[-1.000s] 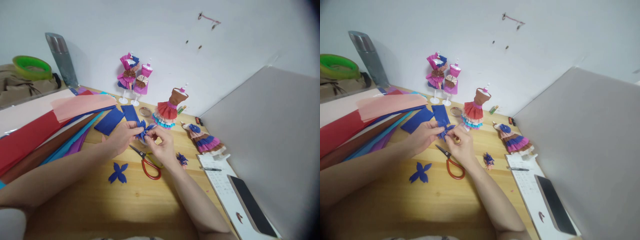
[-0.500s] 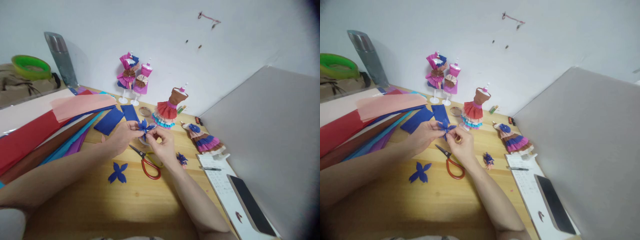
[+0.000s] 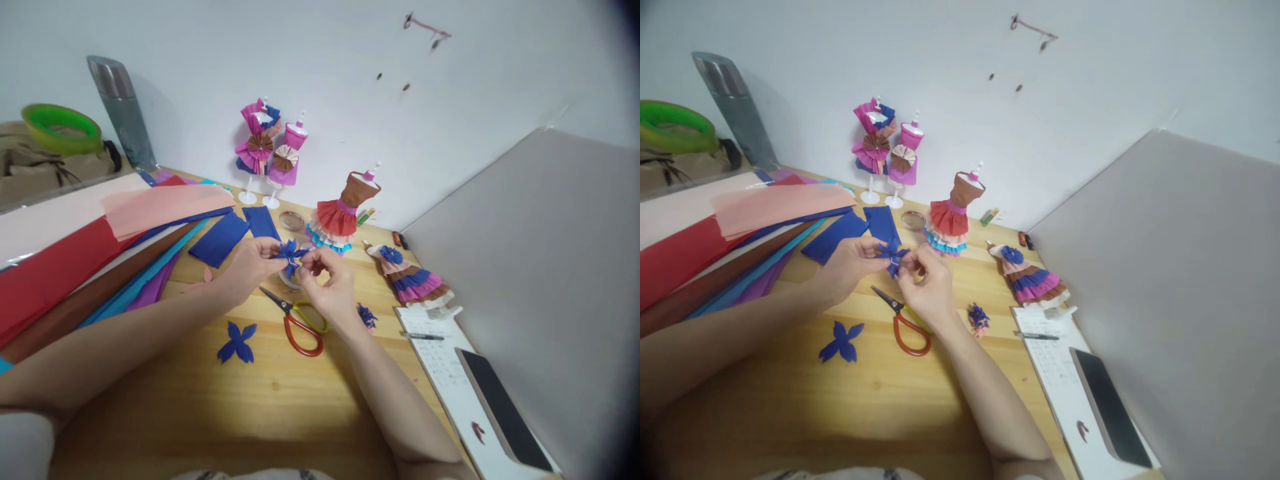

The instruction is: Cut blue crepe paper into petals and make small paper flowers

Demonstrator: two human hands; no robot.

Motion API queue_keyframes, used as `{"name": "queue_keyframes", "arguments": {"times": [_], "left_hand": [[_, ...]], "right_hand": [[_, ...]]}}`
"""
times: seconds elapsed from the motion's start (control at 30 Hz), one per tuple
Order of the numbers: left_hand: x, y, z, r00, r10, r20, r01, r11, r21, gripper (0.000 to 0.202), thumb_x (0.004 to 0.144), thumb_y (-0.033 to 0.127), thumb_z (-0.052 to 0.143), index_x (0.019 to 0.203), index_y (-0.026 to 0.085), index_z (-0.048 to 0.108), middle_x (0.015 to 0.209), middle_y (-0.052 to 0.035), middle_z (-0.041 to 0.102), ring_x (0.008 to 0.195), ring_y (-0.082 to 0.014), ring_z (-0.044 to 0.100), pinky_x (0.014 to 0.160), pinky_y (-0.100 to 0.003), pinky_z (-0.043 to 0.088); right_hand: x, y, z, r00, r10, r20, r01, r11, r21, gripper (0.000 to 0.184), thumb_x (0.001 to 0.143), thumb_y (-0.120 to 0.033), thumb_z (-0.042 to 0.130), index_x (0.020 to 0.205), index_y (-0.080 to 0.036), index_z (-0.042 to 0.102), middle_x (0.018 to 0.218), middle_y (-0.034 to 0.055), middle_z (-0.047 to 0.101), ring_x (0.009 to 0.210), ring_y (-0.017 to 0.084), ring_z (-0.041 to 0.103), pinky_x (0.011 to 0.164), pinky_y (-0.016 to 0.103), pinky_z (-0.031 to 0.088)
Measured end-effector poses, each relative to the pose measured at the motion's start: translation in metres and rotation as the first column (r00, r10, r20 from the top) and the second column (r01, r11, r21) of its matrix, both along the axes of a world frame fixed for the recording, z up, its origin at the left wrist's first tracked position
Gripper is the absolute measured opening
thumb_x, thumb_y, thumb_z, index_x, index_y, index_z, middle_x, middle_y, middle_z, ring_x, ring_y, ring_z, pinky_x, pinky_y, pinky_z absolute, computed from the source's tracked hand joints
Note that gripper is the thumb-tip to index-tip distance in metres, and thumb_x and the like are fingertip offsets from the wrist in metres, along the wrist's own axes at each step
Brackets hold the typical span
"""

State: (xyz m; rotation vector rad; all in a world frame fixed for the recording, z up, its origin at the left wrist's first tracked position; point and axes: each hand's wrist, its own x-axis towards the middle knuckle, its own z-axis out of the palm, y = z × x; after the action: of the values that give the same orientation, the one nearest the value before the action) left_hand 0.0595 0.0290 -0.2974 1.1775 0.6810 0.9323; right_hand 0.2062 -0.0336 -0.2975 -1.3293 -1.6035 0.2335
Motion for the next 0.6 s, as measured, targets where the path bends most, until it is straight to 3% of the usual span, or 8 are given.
{"name": "queue_keyframes", "arguments": {"times": [0.1, 0.23, 0.4, 0.6], "left_hand": [[0.0, 0.0, -0.001, 1.0, 0.005, -0.018, -0.005, 1.0, 0.015, 0.02, 0.058, 0.02, 0.076, 0.077, 0.014, 0.072, 0.075, -0.0026, 0.075, 0.075, -0.0169, 0.067, 0.079, -0.031, 0.051], [0.0, 0.001, -0.005, 0.997, 0.02, -0.077, -0.011, 0.994, 0.108, 0.018, 0.063, 0.019, 0.072, 0.08, 0.015, 0.073, 0.081, -0.003, 0.076, 0.079, -0.0187, 0.069, 0.079, -0.032, 0.053], [0.0, 0.004, -0.012, 0.982, 0.039, -0.184, 0.015, 0.959, 0.282, 0.018, 0.07, 0.018, 0.065, 0.085, 0.017, 0.075, 0.086, -0.003, 0.077, 0.082, -0.0188, 0.07, 0.078, -0.03, 0.054], [0.002, 0.001, -0.013, 0.958, 0.079, -0.276, 0.049, 0.903, 0.427, 0.021, 0.074, 0.013, 0.059, 0.086, 0.019, 0.075, 0.087, -0.0005, 0.077, 0.083, -0.0172, 0.07, 0.076, -0.027, 0.054]], "right_hand": [[0.001, -0.001, -0.001, 0.987, -0.006, 0.16, -0.013, 0.993, 0.118, 0.013, 0.078, -0.016, 0.058, 0.067, -0.02, 0.052, 0.064, -0.0012, 0.053, 0.062, 0.014, 0.049, 0.06, 0.028, 0.041], [0.0, 0.0, -0.006, 0.97, -0.009, 0.245, -0.025, 0.99, 0.136, 0.011, 0.082, -0.015, 0.058, 0.072, -0.019, 0.056, 0.069, 0.0021, 0.058, 0.064, 0.015, 0.053, 0.061, 0.028, 0.043], [-0.001, 0.002, -0.01, 0.984, -0.012, 0.179, 0.005, 0.999, 0.038, 0.011, 0.081, -0.019, 0.059, 0.07, -0.02, 0.055, 0.067, 0.0014, 0.059, 0.062, 0.015, 0.053, 0.06, 0.028, 0.044], [-0.002, 0.003, -0.009, 0.993, -0.007, 0.119, 0.006, 1.0, 0.012, 0.016, 0.076, -0.016, 0.055, 0.062, -0.02, 0.049, 0.058, -0.0025, 0.049, 0.056, 0.012, 0.046, 0.056, 0.026, 0.038]]}}
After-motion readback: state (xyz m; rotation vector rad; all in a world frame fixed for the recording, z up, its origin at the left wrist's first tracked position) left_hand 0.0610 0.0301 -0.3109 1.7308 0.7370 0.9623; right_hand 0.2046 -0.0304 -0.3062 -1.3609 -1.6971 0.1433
